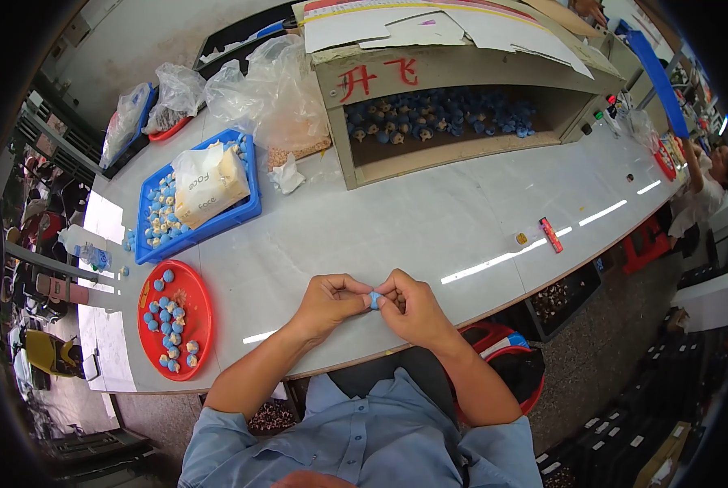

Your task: The person assembles small plastic toy parts into a figurine using a glue bottle.

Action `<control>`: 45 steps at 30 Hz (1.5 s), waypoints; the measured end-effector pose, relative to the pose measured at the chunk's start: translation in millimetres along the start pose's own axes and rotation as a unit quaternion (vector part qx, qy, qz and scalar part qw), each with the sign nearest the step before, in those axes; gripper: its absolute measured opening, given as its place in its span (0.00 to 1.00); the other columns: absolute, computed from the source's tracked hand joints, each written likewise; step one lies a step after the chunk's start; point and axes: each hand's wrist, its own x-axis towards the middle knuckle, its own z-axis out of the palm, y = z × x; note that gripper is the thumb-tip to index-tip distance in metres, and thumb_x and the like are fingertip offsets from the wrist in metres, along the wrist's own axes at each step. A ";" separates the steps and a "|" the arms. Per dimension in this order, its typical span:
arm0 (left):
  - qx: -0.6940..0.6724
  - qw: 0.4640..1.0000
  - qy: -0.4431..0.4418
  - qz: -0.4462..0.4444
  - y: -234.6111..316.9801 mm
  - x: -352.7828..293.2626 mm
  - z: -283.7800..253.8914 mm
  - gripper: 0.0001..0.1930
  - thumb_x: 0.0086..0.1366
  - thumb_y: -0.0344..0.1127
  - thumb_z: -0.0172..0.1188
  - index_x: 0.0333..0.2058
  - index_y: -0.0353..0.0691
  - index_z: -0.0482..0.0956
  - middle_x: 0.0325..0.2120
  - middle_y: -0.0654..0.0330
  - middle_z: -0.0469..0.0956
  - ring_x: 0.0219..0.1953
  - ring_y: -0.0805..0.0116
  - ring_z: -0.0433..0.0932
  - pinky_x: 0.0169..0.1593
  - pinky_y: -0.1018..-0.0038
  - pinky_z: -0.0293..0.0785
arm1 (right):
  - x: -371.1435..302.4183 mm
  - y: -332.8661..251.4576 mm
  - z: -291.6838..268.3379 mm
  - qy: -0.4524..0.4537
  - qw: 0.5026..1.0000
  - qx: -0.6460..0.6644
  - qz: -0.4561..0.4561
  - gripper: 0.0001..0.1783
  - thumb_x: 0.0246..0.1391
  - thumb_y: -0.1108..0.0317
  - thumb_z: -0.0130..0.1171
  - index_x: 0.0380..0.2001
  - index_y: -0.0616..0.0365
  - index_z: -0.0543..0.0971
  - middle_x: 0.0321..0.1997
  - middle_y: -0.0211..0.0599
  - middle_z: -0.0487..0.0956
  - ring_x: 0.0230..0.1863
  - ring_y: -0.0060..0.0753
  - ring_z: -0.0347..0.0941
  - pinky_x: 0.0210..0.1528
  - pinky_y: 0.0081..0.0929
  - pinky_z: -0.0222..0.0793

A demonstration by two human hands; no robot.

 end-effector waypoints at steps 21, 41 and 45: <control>0.051 0.998 0.012 0.030 -4.1 5.5 -0.6 0.07 0.57 0.26 0.65 0.33 0.29 0.80 0.30 0.54 0.82 0.34 0.72 0.81 0.40 0.77 0.77 | 0.7 -14.4 4.5 0.007 0.999 0.012 0.046 0.04 0.56 0.81 0.51 0.34 0.62 0.70 0.23 0.25 0.71 0.22 0.09 0.63 0.23 0.12 0.59; -0.023 0.997 -0.050 0.054 -9.0 5.4 -5.0 0.14 0.61 0.31 0.65 0.42 0.31 0.76 0.36 0.56 0.79 0.39 0.73 0.79 0.43 0.77 0.77 | -9.4 -0.3 -0.2 0.039 0.998 0.054 0.007 0.08 0.58 0.75 0.56 0.41 0.63 0.74 0.27 0.30 0.75 0.25 0.13 0.68 0.26 0.12 0.64; -0.027 0.996 -0.052 0.063 -10.7 5.4 -7.0 0.15 0.63 0.34 0.64 0.45 0.33 0.75 0.37 0.58 0.79 0.39 0.75 0.78 0.40 0.78 0.76 | -9.3 -2.5 2.5 0.020 0.997 0.069 -0.017 0.13 0.58 0.75 0.57 0.47 0.64 0.74 0.28 0.28 0.74 0.27 0.13 0.67 0.28 0.12 0.63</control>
